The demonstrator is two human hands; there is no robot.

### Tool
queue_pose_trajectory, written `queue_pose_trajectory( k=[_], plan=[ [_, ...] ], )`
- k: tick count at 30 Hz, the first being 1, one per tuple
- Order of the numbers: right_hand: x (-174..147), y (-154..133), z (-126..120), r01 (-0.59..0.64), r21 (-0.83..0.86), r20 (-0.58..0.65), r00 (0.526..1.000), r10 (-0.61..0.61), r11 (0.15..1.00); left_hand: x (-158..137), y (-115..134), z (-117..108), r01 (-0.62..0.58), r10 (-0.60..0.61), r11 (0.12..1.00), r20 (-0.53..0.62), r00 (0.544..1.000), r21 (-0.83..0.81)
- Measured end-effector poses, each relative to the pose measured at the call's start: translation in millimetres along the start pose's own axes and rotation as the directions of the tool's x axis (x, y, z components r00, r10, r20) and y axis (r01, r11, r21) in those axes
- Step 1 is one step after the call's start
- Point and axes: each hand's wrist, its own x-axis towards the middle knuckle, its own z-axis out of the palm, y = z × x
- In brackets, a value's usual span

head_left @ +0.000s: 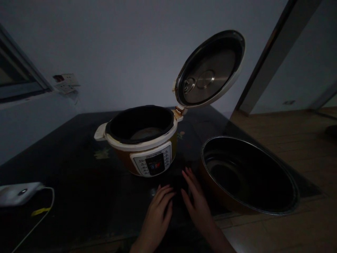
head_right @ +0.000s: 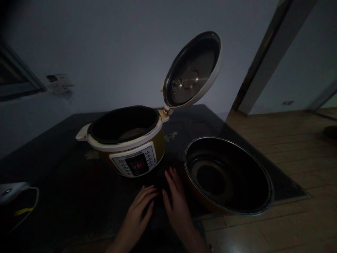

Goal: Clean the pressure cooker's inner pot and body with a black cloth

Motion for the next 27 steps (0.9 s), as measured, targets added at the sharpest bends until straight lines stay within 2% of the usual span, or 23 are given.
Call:
queue_pose_trajectory(
  k=[4, 10, 14, 19, 24, 27],
  plan=[
    [-19, 2, -6, 0.129, -0.108, 0.033, 0.991, -0.126, 0.986, 0, 2, -3, 0.005, -0.006, 0.998, -0.012, 1.0, -0.064],
    [-24, 15, -2, 0.102, -0.18, 0.099, 0.991, -0.085, 0.978, 7, -1, -2, 0.001, -0.006, 0.992, -0.039, 0.999, -0.127],
    [-22, 12, -5, 0.086, -0.196, 0.117, 0.991, -0.064, 0.977, 9, -2, -3, 0.035, -0.033, 0.993, 0.019, 0.999, -0.112],
    [-29, 6, -16, 0.139, -0.17, 0.158, 0.981, -0.113, 0.976, 16, -3, -10, 0.031, -0.024, 0.996, 0.082, 0.996, -0.087],
    [-37, 10, -24, 0.188, -0.205, 0.23, 0.963, -0.14, 0.96, 32, 0, -17, 0.024, -0.023, 1.0, 0.168, 0.986, -0.006],
    [-40, 8, -33, 0.228, -0.171, 0.263, 0.948, -0.178, 0.958, 46, 9, -22, 0.026, -0.034, 0.999, 0.189, 0.981, 0.047]
  ],
)
